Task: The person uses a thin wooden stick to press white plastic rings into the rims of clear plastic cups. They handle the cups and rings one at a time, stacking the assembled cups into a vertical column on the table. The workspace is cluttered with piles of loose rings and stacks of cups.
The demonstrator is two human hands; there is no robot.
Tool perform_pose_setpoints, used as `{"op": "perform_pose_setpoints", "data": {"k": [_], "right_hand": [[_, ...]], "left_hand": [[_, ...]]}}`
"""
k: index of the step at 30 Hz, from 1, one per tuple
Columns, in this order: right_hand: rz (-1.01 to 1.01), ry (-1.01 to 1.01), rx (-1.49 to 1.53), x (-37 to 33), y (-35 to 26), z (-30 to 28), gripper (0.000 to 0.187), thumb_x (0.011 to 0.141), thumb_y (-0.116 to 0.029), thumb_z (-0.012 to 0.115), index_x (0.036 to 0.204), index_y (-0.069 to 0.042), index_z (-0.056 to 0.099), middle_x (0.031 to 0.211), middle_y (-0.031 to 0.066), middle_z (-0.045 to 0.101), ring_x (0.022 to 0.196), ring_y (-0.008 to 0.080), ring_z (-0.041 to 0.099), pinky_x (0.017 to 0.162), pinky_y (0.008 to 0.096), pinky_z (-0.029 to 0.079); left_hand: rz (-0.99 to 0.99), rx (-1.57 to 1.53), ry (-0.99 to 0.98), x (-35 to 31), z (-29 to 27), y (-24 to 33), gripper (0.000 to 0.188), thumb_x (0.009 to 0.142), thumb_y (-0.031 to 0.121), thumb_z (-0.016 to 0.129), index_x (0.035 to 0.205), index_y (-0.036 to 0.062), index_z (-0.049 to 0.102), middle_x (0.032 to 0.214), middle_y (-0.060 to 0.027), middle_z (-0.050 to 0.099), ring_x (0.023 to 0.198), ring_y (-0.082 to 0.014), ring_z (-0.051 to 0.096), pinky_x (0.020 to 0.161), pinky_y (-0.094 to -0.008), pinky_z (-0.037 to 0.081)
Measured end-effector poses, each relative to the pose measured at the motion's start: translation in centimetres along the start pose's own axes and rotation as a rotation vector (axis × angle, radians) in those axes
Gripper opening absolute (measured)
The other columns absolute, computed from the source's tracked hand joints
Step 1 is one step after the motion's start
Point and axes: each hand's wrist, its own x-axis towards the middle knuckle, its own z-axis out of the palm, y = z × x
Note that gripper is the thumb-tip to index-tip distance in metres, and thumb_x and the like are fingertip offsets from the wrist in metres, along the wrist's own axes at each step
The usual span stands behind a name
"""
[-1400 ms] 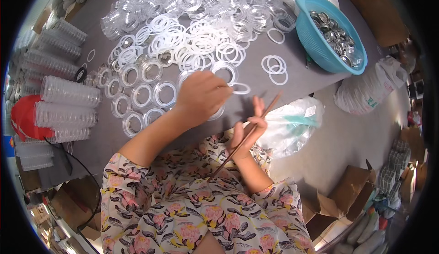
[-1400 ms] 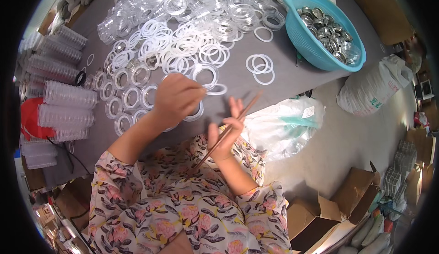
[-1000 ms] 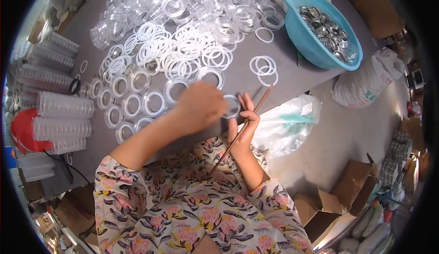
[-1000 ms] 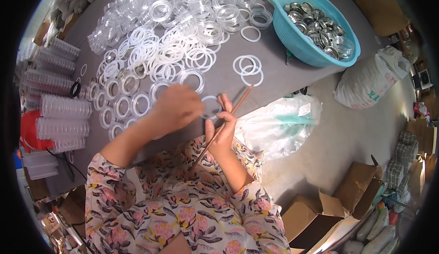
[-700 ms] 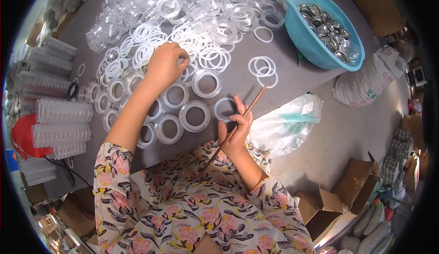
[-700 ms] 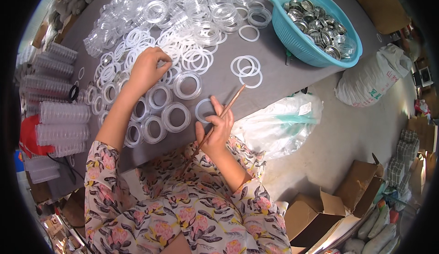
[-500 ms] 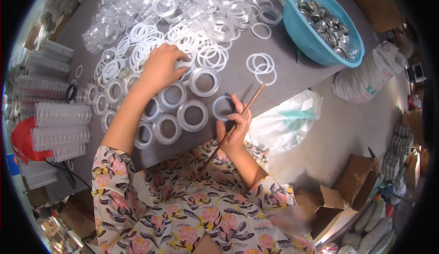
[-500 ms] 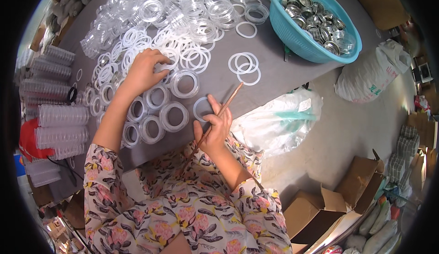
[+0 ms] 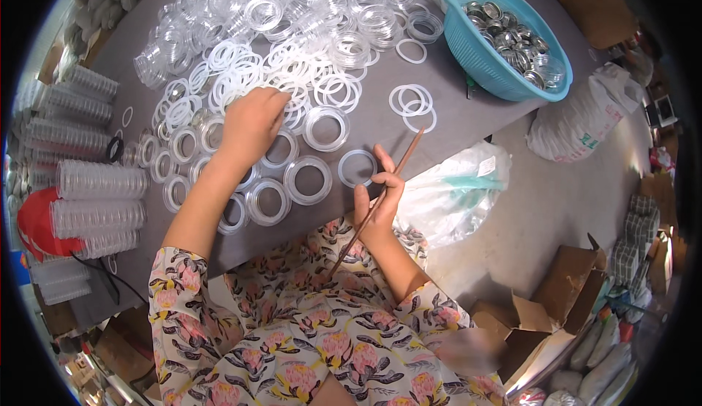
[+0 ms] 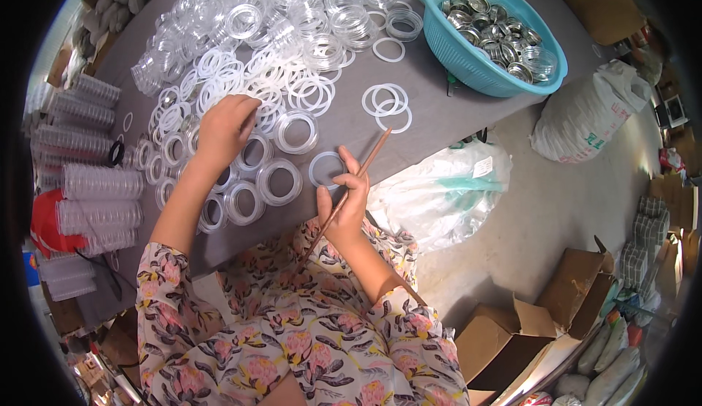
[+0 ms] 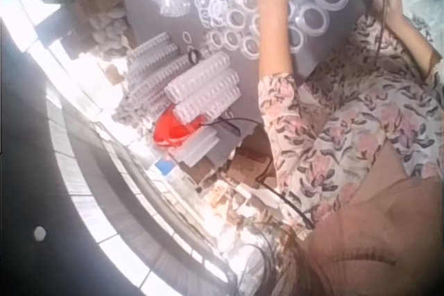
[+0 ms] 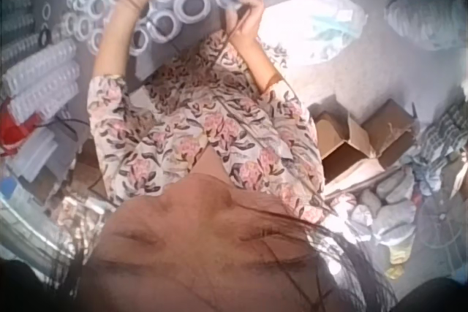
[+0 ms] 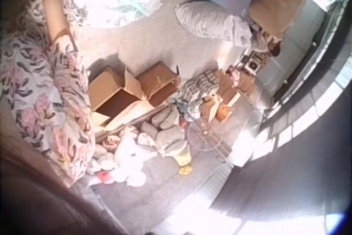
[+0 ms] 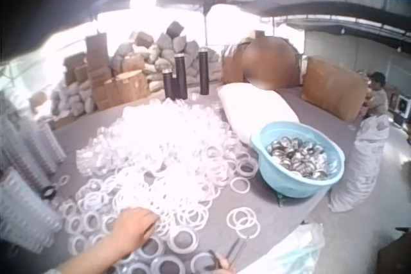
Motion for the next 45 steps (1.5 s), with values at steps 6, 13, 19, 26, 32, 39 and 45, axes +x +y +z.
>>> {"op": "perform_pose_setpoints", "data": {"k": [6, 13, 19, 26, 32, 39, 45], "right_hand": [[0.012, -0.029, 0.008, -0.2, 0.3, -0.2, 0.028, 0.075, -0.001, 0.058, 0.091, -0.006, 0.037, 0.121, 0.0261, 0.046, 0.11, 0.0364, 0.046, 0.095, 0.0425, 0.029], [-0.062, -0.039, -0.148, 0.2, -0.2, -0.1, 0.031, 0.07, -0.003, 0.062, 0.09, -0.007, 0.038, 0.117, 0.023, 0.051, 0.104, 0.0365, 0.05, 0.094, 0.0451, 0.029], [-0.046, -0.035, -0.108, 0.2, -0.2, -0.4, 0.033, 0.068, 0.0, 0.063, 0.09, -0.005, 0.039, 0.116, 0.0239, 0.051, 0.103, 0.0364, 0.05, 0.092, 0.0428, 0.033], [-0.059, 0.033, 0.047, 0.6, -0.8, 0.0, 0.04, 0.071, 0.0, 0.065, 0.095, -0.005, 0.033, 0.123, 0.0286, 0.041, 0.114, 0.0403, 0.043, 0.096, 0.0435, 0.032], [-0.198, -0.281, 0.154, 1.6, -5.2, 0.7, 0.061, 0.061, -0.008, 0.079, 0.097, -0.011, 0.03, 0.127, 0.0314, 0.033, 0.119, 0.0422, 0.039, 0.097, 0.0436, 0.034], [0.152, -0.675, 0.264, -3.9, -7.9, 3.8, 0.027, 0.06, -0.013, 0.078, 0.071, 0.0, 0.057, 0.123, 0.0291, 0.042, 0.114, 0.0416, 0.044, 0.092, 0.0403, 0.039], [-0.018, -0.833, 0.215, -8.2, -8.9, 7.7, 0.048, 0.061, -0.014, 0.079, 0.09, -0.005, 0.041, 0.125, 0.0284, 0.038, 0.111, 0.0415, 0.045, 0.088, 0.0395, 0.041]], "left_hand": [[-0.473, -0.366, 0.096, 3.6, -0.4, -0.3, 0.008, 0.079, 0.006, 0.056, 0.087, 0.0036, 0.058, 0.083, -0.0047, 0.06, 0.068, -0.0144, 0.055, 0.058, -0.0259, 0.042], [-0.125, -0.381, -0.229, 7.8, 4.9, 1.7, 0.026, 0.081, 0.007, 0.051, 0.107, 0.0056, 0.051, 0.098, -0.0104, 0.057, 0.082, -0.0265, 0.057, 0.069, -0.0343, 0.044], [-0.123, -0.338, -0.268, 9.3, 6.0, 1.6, 0.014, 0.08, 0.01, 0.051, 0.093, 0.0064, 0.05, 0.084, -0.0108, 0.058, 0.072, -0.0289, 0.056, 0.064, -0.0382, 0.043], [-0.79, -1.396, 0.005, 5.8, -0.6, 3.6, 0.016, 0.085, 0.012, 0.052, 0.098, 0.0038, 0.049, 0.088, -0.0078, 0.059, 0.071, -0.0121, 0.056, 0.054, -0.0249, 0.038], [-1.193, -2.014, -0.135, -4.8, -6.4, 7.7, 0.016, 0.087, 0.01, 0.048, 0.102, 0.0051, 0.049, 0.098, -0.007, 0.059, 0.087, -0.0154, 0.059, 0.074, -0.0279, 0.049], [-1.376, -1.842, 0.19, -17.2, -8.5, 8.7, 0.02, 0.087, 0.009, 0.047, 0.105, 0.0023, 0.05, 0.099, -0.0082, 0.058, 0.088, -0.0168, 0.059, 0.076, -0.0296, 0.049], [-1.35, -1.355, 0.645, -24.7, -10.7, 7.4, 0.011, 0.086, 0.013, 0.05, 0.093, 0.0048, 0.051, 0.085, -0.0029, 0.057, 0.065, -0.0083, 0.051, 0.056, -0.0219, 0.041]]}}
